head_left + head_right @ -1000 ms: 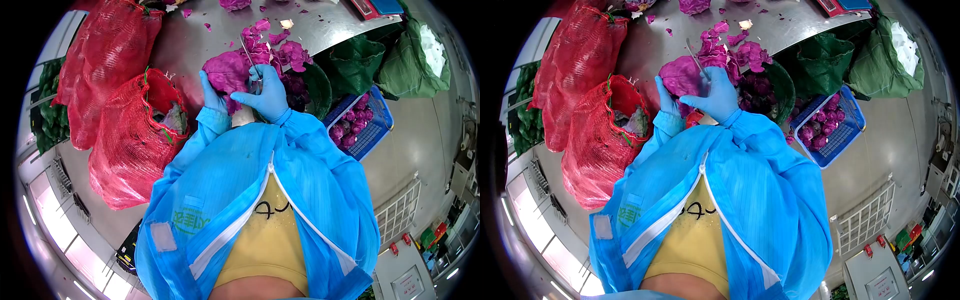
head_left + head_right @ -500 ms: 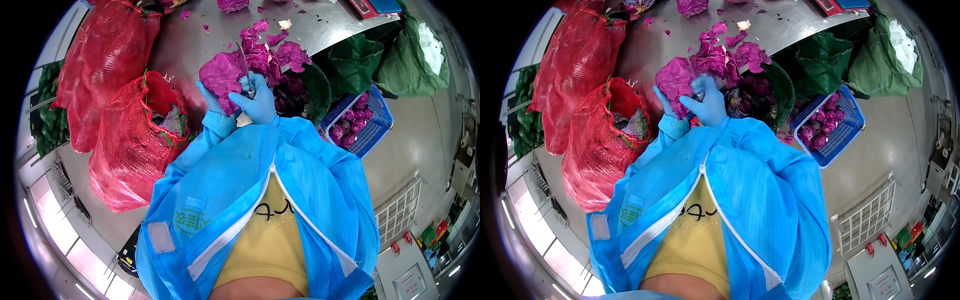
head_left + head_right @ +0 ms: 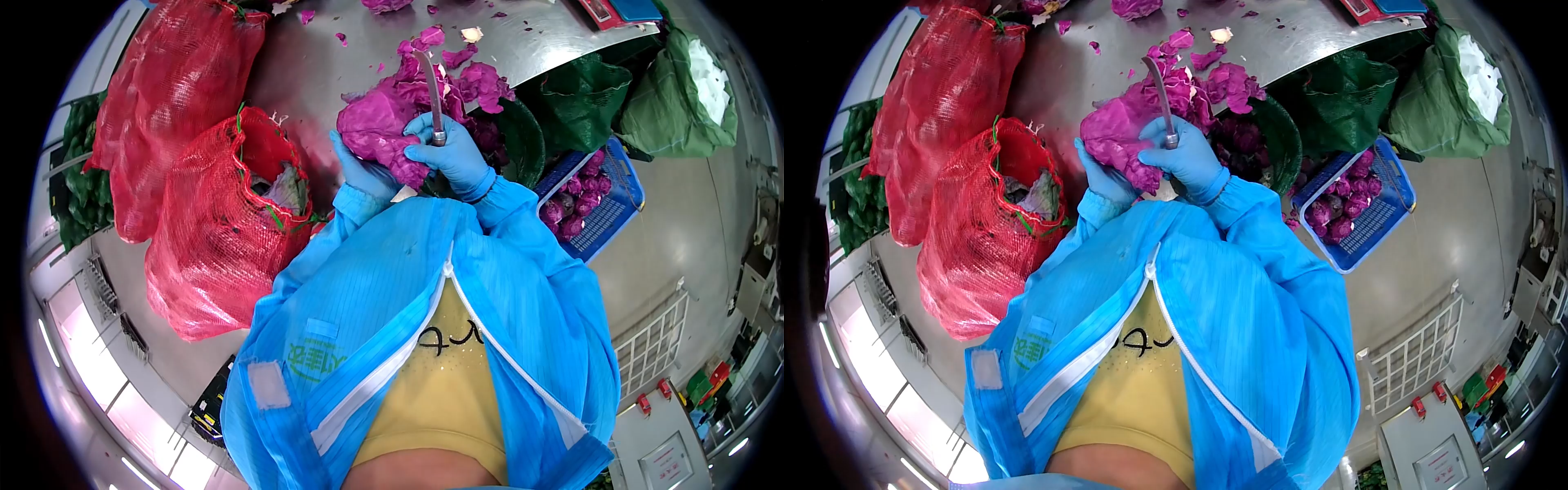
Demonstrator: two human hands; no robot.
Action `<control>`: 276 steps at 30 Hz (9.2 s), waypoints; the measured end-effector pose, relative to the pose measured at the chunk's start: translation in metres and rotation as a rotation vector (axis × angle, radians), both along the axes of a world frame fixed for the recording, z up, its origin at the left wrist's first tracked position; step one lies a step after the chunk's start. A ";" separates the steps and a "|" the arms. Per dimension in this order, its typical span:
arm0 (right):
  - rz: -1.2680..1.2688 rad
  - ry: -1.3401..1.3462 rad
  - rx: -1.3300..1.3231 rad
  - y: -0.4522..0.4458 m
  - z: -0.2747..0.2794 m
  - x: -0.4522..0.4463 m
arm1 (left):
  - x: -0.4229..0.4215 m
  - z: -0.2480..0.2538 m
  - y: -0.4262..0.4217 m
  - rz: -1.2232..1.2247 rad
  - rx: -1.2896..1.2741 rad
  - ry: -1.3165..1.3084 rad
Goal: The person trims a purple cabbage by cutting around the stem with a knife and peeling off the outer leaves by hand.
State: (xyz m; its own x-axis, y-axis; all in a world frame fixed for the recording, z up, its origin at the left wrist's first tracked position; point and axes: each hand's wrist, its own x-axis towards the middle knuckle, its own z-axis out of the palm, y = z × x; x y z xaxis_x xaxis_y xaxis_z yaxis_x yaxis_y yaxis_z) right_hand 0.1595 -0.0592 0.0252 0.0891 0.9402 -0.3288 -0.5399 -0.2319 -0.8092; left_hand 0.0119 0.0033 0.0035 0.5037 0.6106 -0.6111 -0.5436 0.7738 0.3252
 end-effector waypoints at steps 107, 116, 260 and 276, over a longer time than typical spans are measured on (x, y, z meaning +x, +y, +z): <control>-0.437 -0.102 -0.178 0.007 -0.036 0.014 | -0.006 -0.022 0.011 0.130 -0.603 -0.573; -0.303 -0.472 0.097 0.017 -0.029 -0.003 | 0.010 0.009 0.003 0.246 -0.705 -0.474; 0.162 -1.490 0.395 0.068 -0.064 0.022 | -0.009 -0.023 0.021 -0.217 1.308 1.518; 0.085 -1.279 0.237 0.027 -0.038 0.014 | -0.011 -0.012 0.034 -0.457 1.344 1.628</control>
